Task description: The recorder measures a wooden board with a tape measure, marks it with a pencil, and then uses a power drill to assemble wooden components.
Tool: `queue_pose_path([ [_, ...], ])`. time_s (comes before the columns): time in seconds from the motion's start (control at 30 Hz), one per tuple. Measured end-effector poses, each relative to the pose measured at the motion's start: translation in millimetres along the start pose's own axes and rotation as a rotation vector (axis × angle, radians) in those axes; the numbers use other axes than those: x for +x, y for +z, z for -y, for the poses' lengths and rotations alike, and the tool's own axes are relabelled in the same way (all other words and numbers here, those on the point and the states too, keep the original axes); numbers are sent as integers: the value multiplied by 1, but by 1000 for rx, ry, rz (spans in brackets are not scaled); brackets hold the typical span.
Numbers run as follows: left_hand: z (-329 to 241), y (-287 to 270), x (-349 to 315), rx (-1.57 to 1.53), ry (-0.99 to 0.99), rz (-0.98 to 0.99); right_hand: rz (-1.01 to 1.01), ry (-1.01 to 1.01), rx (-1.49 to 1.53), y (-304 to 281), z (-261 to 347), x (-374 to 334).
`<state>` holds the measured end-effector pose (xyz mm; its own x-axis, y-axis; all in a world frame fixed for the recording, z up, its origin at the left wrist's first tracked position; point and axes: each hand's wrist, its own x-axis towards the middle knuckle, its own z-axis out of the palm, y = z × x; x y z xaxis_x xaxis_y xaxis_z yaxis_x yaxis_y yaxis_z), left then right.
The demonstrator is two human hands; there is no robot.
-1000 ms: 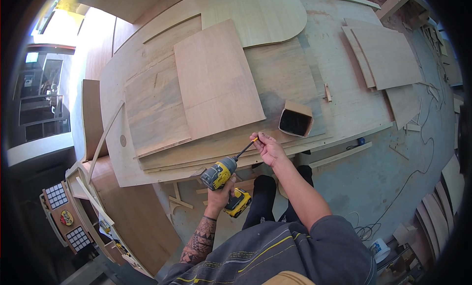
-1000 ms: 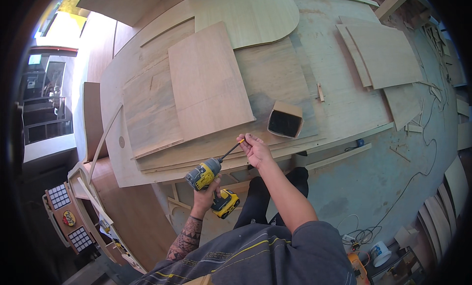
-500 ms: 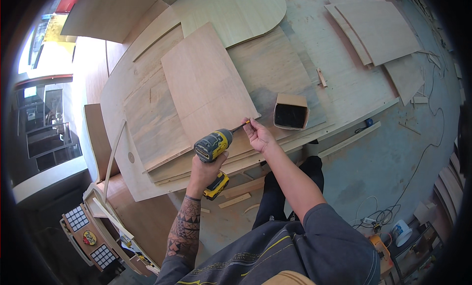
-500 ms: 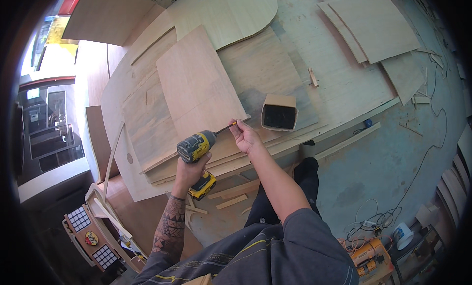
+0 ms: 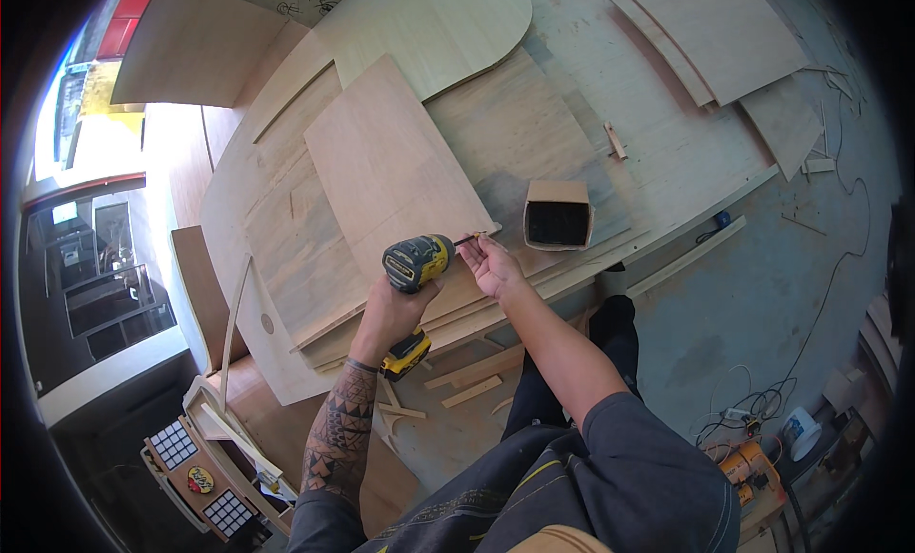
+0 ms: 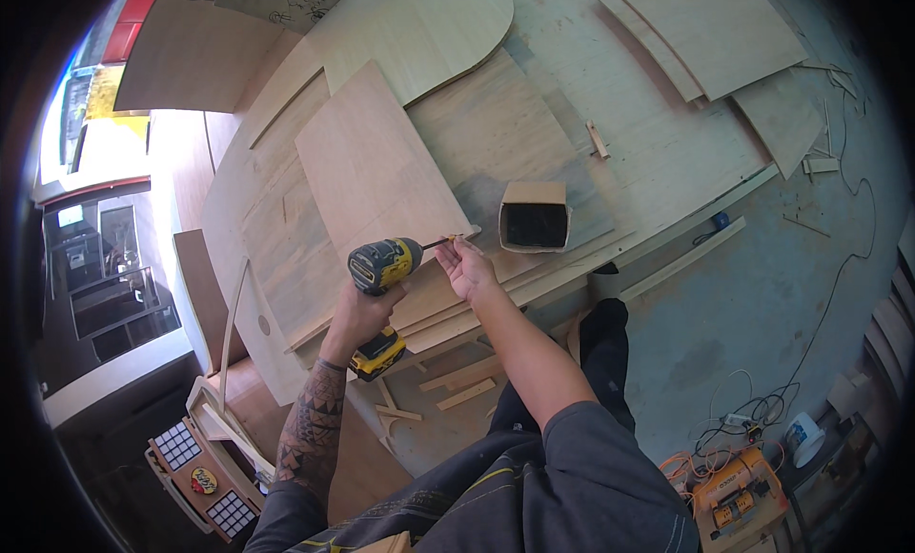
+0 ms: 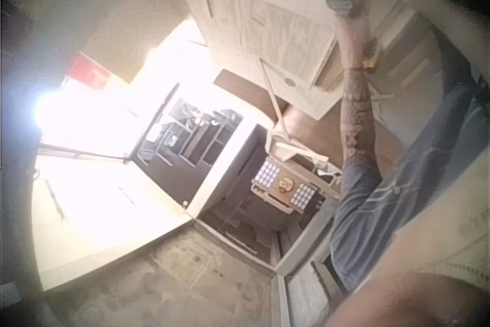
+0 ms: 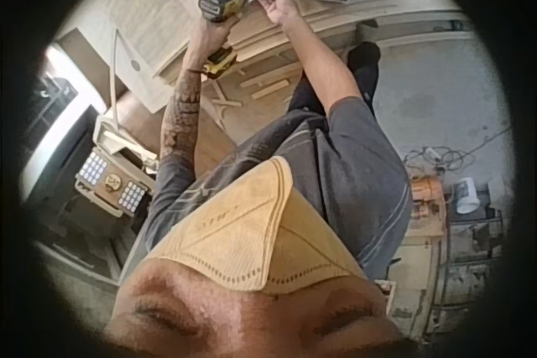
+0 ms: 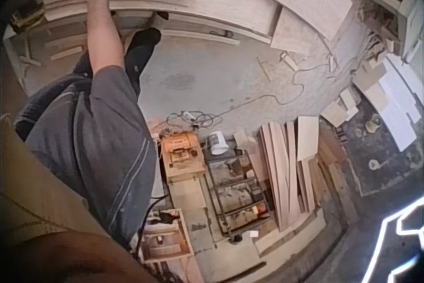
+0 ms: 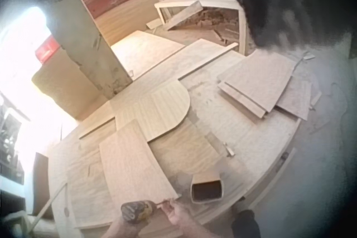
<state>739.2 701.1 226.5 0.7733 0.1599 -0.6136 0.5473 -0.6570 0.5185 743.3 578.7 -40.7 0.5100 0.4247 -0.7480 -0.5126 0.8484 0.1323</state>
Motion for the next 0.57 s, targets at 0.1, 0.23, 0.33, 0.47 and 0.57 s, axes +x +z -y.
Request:
queue_pose_path([
  [0.1,-2,-1,1,31,23,-4,-9,2,-1,2,1,-1],
  [0.23,-4,1,4,62,16,-3,-187,-69,-152,5,-5,-6],
  [0.33,-4,0,6,87,152,-19,-400,-262,-391,5,-23,-7],
  [0.47,-3,-1,11,104,144,-11,-453,-486,-637,1,-43,12],
  [0.57,-3,-5,14,82,19,24,-585,-506,-770,-4,-55,33],
])
